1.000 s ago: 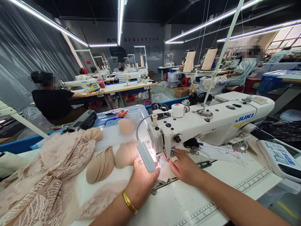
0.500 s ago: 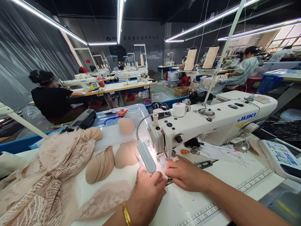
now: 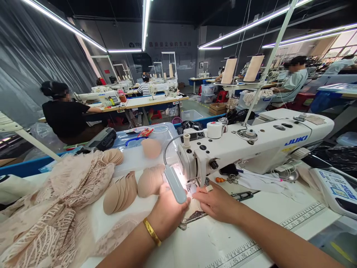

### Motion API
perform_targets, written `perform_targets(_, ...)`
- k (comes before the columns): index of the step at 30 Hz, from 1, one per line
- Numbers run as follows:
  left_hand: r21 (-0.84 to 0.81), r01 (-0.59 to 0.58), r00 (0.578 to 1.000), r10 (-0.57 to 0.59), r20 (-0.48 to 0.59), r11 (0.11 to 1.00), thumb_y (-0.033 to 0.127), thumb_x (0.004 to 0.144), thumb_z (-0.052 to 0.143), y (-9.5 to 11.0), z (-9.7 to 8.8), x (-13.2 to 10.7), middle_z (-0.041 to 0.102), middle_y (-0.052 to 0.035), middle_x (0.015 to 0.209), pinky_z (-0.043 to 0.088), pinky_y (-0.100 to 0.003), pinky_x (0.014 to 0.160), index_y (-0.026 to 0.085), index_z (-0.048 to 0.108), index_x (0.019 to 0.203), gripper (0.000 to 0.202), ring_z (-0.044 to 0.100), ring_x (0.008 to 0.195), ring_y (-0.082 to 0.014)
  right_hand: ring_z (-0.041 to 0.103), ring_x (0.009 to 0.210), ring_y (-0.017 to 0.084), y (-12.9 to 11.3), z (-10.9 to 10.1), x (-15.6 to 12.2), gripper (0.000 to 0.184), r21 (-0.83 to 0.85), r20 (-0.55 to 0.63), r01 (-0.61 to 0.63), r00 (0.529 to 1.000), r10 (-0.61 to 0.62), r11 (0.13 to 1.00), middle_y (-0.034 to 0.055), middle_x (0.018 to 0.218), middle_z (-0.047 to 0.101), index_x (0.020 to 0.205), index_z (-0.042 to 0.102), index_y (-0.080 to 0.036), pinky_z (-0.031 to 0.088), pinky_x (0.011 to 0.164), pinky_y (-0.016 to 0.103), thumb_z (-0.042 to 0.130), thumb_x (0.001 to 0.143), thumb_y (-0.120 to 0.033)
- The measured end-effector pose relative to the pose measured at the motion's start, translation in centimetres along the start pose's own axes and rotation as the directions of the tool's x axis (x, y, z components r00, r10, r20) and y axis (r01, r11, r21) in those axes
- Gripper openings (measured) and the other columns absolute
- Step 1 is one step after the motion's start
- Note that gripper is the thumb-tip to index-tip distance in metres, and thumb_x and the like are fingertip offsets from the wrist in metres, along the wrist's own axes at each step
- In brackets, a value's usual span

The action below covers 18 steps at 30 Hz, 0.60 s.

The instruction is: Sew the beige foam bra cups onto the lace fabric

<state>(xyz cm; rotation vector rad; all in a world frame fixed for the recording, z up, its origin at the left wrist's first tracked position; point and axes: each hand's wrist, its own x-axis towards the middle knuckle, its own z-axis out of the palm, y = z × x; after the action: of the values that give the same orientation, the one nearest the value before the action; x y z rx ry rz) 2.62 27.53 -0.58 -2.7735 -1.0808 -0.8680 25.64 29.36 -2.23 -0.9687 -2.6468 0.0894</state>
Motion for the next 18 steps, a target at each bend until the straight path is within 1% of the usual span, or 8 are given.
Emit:
perform_targets(2, 0.019, -0.037, 0.998, 0.036, 0.053, 0.999, 0.011, 0.094, 0.050, -0.7, -0.6, 0.2, 0.074, -0.0048, 0.092, 0.041, -0.049, 0.091, 0.021, 0.069, 0.090, 0.022, 0.067, 0.083, -0.0241, 0.036, 0.068, 0.018, 0.0, 0.2, 0.1, 0.017, 0.000, -0.024, -0.024, 0.999, 0.024, 1.000, -0.0002, 0.075, 0.052, 0.081, 0.057, -0.021, 0.037, 0.074, 0.031, 0.049, 0.086, -0.007)
perform_targets(4, 0.016, -0.042, 0.994, 0.040, 0.105, 0.999, 0.014, 0.096, 0.049, -1.5, -1.0, 0.4, 0.076, -0.0062, 0.104, 0.040, -0.049, 0.093, 0.022, 0.071, 0.097, 0.024, 0.069, 0.092, -0.0262, 0.036, 0.067, 0.019, -0.1, 0.4, 0.2, 0.018, -0.003, -0.043, -0.041, 0.998, 0.041, 0.999, -0.0002, 0.073, 0.050, 0.082, 0.059, -0.021, 0.037, 0.072, 0.030, 0.048, 0.086, -0.007)
perform_targets(9, 0.034, 0.023, 0.984, -0.029, 0.176, 0.999, 0.017, 0.098, 0.047, -2.4, -0.9, 0.8, 0.076, -0.0069, 0.107, 0.038, -0.049, 0.097, 0.024, 0.074, 0.103, 0.028, 0.068, 0.101, -0.0291, 0.039, 0.069, 0.020, -0.2, 0.7, 0.3, 0.020, -0.024, -0.057, -0.069, 0.996, 0.068, 0.997, 0.0009, 0.073, 0.048, 0.086, 0.061, -0.022, 0.035, 0.068, 0.029, 0.047, 0.085, -0.007)
perform_targets(11, 0.078, 0.050, 0.976, -0.066, 0.209, 0.996, 0.018, 0.098, 0.049, -2.2, -1.5, 0.7, 0.076, -0.0079, 0.106, 0.037, -0.051, 0.098, 0.023, 0.074, 0.102, 0.025, 0.067, 0.103, -0.0304, 0.040, 0.068, 0.020, -0.2, 0.7, 0.2, 0.020, -0.027, -0.068, -0.063, 0.996, 0.061, 0.998, 0.0012, 0.073, 0.048, 0.083, 0.060, -0.021, 0.036, 0.067, 0.029, 0.046, 0.084, -0.007)
perform_targets(12, 0.100, 0.069, 0.970, -0.090, 0.227, 0.993, 0.017, 0.098, 0.049, -2.1, -2.2, 0.4, 0.076, -0.0081, 0.104, 0.037, -0.051, 0.097, 0.022, 0.074, 0.098, 0.025, 0.067, 0.100, -0.0296, 0.040, 0.068, 0.020, -0.2, 0.7, 0.1, 0.020, -0.025, -0.072, -0.052, 0.996, 0.050, 0.998, 0.0014, 0.073, 0.050, 0.083, 0.059, -0.021, 0.036, 0.067, 0.030, 0.045, 0.085, -0.007)
perform_targets(14, 0.133, 0.131, 0.958, -0.160, 0.238, 0.982, 0.015, 0.099, 0.044, -1.9, -4.4, -0.6, 0.075, -0.0076, 0.102, 0.037, -0.049, 0.097, 0.022, 0.073, 0.094, 0.030, 0.067, 0.097, -0.0265, 0.040, 0.065, 0.020, -0.2, 0.6, -0.2, 0.022, -0.015, -0.079, -0.032, 0.996, 0.031, 0.999, 0.0021, 0.075, 0.053, 0.086, 0.060, -0.020, 0.038, 0.069, 0.031, 0.042, 0.087, -0.007)
perform_targets(16, 0.159, 0.238, 0.943, -0.267, 0.200, 0.958, 0.015, 0.102, 0.041, -2.0, -7.3, -2.4, 0.076, -0.0067, 0.110, 0.037, -0.046, 0.098, 0.023, 0.073, 0.101, 0.034, 0.067, 0.100, -0.0246, 0.040, 0.063, 0.019, -0.1, 0.7, -0.6, 0.025, -0.001, -0.083, -0.018, 0.996, 0.018, 1.000, 0.0031, 0.078, 0.057, 0.091, 0.062, -0.020, 0.038, 0.068, 0.032, 0.041, 0.090, -0.008)
perform_targets(18, 0.183, 0.368, 0.902, -0.397, 0.166, 0.912, 0.022, 0.103, 0.046, -2.2, -10.1, -4.7, 0.074, -0.0068, 0.123, 0.037, -0.045, 0.099, 0.024, 0.072, 0.113, 0.029, 0.067, 0.110, -0.0264, 0.041, 0.061, 0.019, 0.1, 1.0, -1.0, 0.026, 0.013, -0.085, -0.009, 0.996, 0.010, 1.000, 0.0041, 0.080, 0.060, 0.096, 0.063, -0.020, 0.035, 0.063, 0.032, 0.040, 0.094, -0.009)
